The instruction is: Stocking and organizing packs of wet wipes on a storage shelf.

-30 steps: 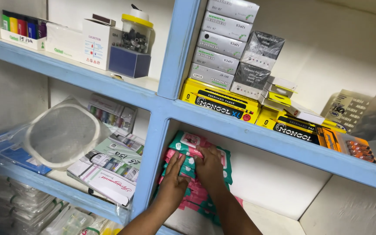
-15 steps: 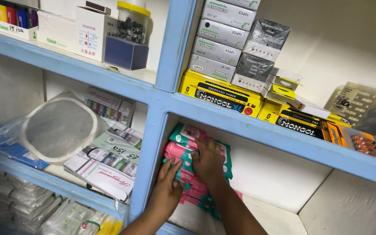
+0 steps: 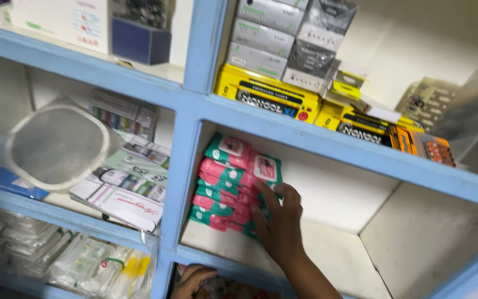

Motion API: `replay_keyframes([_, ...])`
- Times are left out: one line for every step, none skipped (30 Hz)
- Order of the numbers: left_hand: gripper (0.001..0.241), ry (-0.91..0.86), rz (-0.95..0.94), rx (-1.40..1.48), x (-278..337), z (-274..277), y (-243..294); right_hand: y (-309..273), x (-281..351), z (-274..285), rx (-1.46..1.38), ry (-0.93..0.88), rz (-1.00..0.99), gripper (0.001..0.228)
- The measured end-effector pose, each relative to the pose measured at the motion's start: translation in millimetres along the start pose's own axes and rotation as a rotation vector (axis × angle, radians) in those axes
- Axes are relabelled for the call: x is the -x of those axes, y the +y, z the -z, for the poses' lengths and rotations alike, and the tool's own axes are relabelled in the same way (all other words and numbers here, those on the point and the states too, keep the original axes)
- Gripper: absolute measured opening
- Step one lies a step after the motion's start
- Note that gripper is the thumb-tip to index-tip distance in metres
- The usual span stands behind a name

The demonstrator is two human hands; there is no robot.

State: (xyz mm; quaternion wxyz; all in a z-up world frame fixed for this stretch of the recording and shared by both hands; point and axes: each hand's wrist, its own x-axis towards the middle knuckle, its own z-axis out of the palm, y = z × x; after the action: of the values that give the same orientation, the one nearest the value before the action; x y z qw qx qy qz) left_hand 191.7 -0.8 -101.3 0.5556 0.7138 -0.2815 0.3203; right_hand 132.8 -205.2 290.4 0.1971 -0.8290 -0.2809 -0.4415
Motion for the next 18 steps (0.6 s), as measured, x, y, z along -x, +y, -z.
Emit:
replay_keyframes([0.050,-0.033,-0.096,-0.067,17.7,3.3,-11.0,1.0,17.3,12.0,-0.011,0.027,0.002,0.054])
replay_keyframes([0.050,-0.045,-0.085,-0.051,34.9,2.0,-20.1,10.2,40.6,20.8,0.000,0.016,-0.014,0.054])
replay_keyframes([0.051,-0.173,0.209,0.087,49.5,-0.1,-30.2,19.6,63.1,30.3,-0.054,0.013,-0.070,0.050])
replay_keyframes([0.052,-0.308,0.503,0.222,63.9,-2.7,-40.3,28.6,85.6,40.6,-0.109,0.011,-0.127,0.046])
replay_keyframes([0.052,-0.327,0.514,0.241,62.6,2.3,-20.6,43.9,108.9,48.0,-0.091,0.001,-0.148,0.046])
replay_keyframes([0.053,-0.250,0.474,0.197,60.1,6.6,-1.4,59.4,132.7,56.9,-0.109,0.004,-0.244,0.044])
replay_keyframes([0.054,-0.190,0.430,0.157,54.8,10.4,16.2,73.0,161.1,69.5,-0.116,0.019,-0.352,0.042])
replay_keyframes([0.054,-0.227,0.437,0.179,56.0,15.2,28.9,90.1,185.8,85.3,-0.087,0.020,-0.385,0.042])
replay_keyframes([0.051,-0.220,0.538,0.214,52.5,19.7,39.2,106.8,210.3,102.1,-0.022,0.028,-0.529,0.042])
replay_keyframes([0.049,-0.215,0.641,0.245,48.4,24.3,49.6,121.6,236.0,120.6,0.043,0.039,-0.672,0.042])
replay_keyframes([0.049,-0.247,0.638,0.257,56.1,24.8,40.3,151.4,267.9,143.9,0.065,0.051,-0.695,0.042])
replay_keyframes([0.048,-0.194,0.618,0.243,63.5,25.9,31.3,178.3,301.1,168.7,0.046,0.153,-0.712,0.058])
replay_keyframes([0.048,-0.129,0.595,0.228,68.0,27.0,21.1,207.4,329.9,192.1,0.022,0.255,-0.717,0.077])
replay_keyframes([0.048,-0.150,0.589,0.239,60.0,28.4,29.5,204.4,334.7,223.5,0.040,0.267,-0.726,0.077])
replay_keyframes([0.049,-0.147,0.680,0.249,56.4,32.8,39.8,199.9,340.3,252.9,0.302,0.424,-0.689,0.075])
replay_keyframes([0.050,-0.144,0.770,0.257,52.8,37.4,49.7,194.8,346.1,282.0,0.563,0.573,-0.634,0.074])
replay_keyframes([0.050,-0.159,0.773,0.259,49.0,35.5,62.4,190.1,348.1,301.6,0.574,0.572,-0.645,0.074])
replay_keyframes([0.040,-0.130,0.820,0.223,45.0,33.3,75.0,185.6,350.2,321.2,0.670,0.534,-0.692,0.071])
